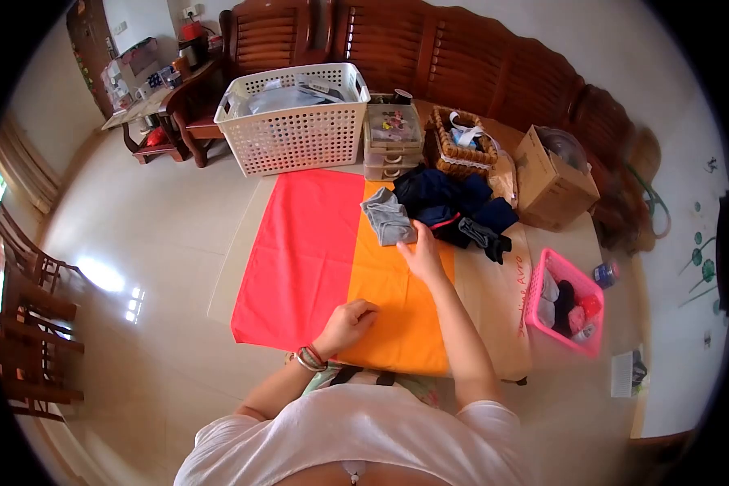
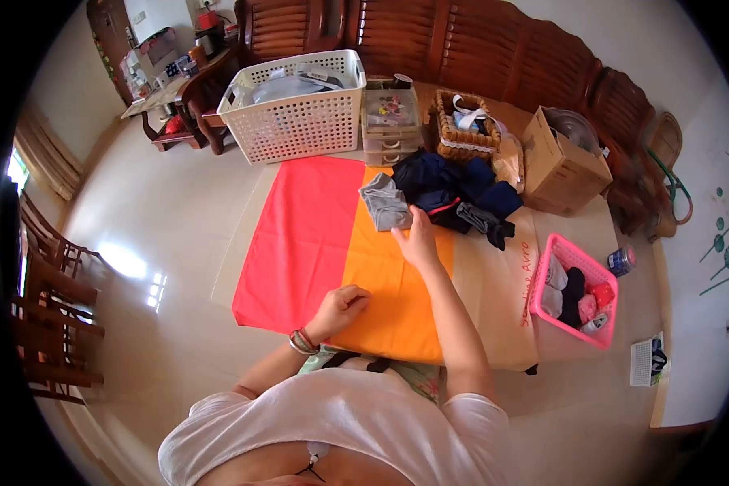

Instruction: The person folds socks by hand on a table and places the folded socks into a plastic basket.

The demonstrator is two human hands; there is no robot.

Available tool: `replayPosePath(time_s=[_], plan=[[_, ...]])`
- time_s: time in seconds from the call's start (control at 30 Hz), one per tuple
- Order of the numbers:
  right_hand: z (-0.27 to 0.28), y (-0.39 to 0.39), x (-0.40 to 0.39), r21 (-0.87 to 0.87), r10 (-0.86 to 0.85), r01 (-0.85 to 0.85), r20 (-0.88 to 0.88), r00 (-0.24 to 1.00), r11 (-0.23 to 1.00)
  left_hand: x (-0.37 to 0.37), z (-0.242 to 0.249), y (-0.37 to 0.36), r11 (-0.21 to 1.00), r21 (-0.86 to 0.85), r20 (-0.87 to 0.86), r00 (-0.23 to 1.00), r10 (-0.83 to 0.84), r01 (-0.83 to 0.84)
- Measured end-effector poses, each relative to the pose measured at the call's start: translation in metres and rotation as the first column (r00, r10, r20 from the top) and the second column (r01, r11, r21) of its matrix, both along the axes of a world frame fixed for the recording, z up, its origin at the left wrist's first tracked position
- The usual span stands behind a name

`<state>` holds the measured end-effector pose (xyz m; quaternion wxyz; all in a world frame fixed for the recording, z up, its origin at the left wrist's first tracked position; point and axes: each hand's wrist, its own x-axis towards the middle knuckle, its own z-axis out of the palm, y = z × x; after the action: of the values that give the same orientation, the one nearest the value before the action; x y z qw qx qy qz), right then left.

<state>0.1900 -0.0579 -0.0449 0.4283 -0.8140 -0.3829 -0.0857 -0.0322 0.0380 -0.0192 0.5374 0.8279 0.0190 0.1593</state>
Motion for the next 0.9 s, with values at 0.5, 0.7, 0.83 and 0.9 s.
replayPosePath(time_s=[0.5,0.7,0.83,0.9], plan=[[0.02,-0.007,-0.032,0.182,0.102,0.069,-0.782,0.615,0.981,-0.001,-0.007,-0.001,0.978,-0.077,0.121,0.972,0.203,-0.194],[0.015,-0.056,-0.1,0.3,0.226,0.118,-0.88,0.418,0.947,-0.013,0.02,-0.003,0.954,0.288,0.215,0.976,0.025,-0.088],[0.023,-0.069,-0.127,0.152,0.022,0.109,-0.674,0.738,0.982,-0.008,0.006,-0.012,0.801,0.598,0.12,0.984,-0.131,0.033],[0.037,-0.068,-0.137,0.058,-0.098,0.124,-0.325,0.94,0.991,-0.006,-0.001,-0.012,0.833,0.554,0.151,0.985,-0.078,-0.019]])
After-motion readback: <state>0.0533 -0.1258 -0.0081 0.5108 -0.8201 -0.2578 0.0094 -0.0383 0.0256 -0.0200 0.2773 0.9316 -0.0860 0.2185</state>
